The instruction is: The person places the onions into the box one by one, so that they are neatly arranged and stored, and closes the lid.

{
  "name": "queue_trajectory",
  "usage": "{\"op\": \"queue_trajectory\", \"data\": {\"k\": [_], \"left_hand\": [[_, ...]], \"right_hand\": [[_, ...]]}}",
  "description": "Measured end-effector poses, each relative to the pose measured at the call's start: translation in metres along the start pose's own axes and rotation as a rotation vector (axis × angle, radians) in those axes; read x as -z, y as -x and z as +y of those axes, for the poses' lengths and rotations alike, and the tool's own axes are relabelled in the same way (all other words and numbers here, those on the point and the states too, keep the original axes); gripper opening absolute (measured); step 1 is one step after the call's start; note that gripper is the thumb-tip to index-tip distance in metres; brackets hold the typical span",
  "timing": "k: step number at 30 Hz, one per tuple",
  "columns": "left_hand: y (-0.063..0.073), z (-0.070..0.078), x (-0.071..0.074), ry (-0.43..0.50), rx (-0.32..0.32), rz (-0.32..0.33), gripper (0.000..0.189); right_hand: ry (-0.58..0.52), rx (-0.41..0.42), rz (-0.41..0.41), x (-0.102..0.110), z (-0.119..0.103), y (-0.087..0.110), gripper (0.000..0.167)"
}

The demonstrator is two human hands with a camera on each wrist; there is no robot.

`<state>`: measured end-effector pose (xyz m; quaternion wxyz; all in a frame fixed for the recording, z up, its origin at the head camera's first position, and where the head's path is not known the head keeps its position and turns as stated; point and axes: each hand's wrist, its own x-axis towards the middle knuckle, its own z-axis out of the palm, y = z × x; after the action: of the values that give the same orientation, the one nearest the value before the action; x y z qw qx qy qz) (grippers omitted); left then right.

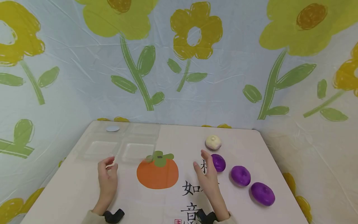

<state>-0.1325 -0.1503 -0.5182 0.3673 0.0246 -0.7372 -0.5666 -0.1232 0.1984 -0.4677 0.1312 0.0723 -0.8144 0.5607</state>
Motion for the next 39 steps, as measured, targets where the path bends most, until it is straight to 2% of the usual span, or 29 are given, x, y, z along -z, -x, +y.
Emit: {"op": "queue_trajectory", "data": {"k": [4,6,8,11,18,22,26,32,39], "left_hand": [[0.004,-0.006,0.002,0.065,0.295,-0.004,0.028],[0.006,-0.011,0.001,0.087,0.385,-0.008,0.030],[0.007,-0.014,0.000,0.110,0.434,-0.014,0.032],[0.008,-0.016,-0.001,0.158,0.467,-0.022,0.035],[0.008,-0.018,0.000,0.215,0.559,-0.156,0.052],[0.005,-0.019,0.000,0.238,0.580,-0.201,0.057],[0.001,-0.022,-0.001,0.266,0.602,-0.232,0.059],[-0.002,-0.027,-0.005,0.309,0.638,-0.269,0.060],[-0.003,-0.034,-0.009,0.347,0.614,-0.275,0.058]], "right_hand": [[-0.258,-0.108,-0.045,-0.016,0.003,-0.001,0.050],[-0.356,-0.149,-0.062,-0.025,0.005,0.000,0.050],[-0.420,-0.184,-0.086,-0.034,0.007,0.000,0.050],[-0.508,-0.232,-0.144,-0.048,0.009,0.001,0.052],[-0.709,-0.302,-0.290,-0.081,0.011,-0.001,0.057],[-0.852,-0.334,-0.389,-0.096,0.013,-0.004,0.061],[-0.934,-0.355,-0.463,-0.112,0.016,-0.006,0.062],[-0.994,-0.391,-0.499,-0.135,0.017,-0.011,0.062],[-1.021,-0.397,-0.508,-0.153,0.013,-0.017,0.064]]}}
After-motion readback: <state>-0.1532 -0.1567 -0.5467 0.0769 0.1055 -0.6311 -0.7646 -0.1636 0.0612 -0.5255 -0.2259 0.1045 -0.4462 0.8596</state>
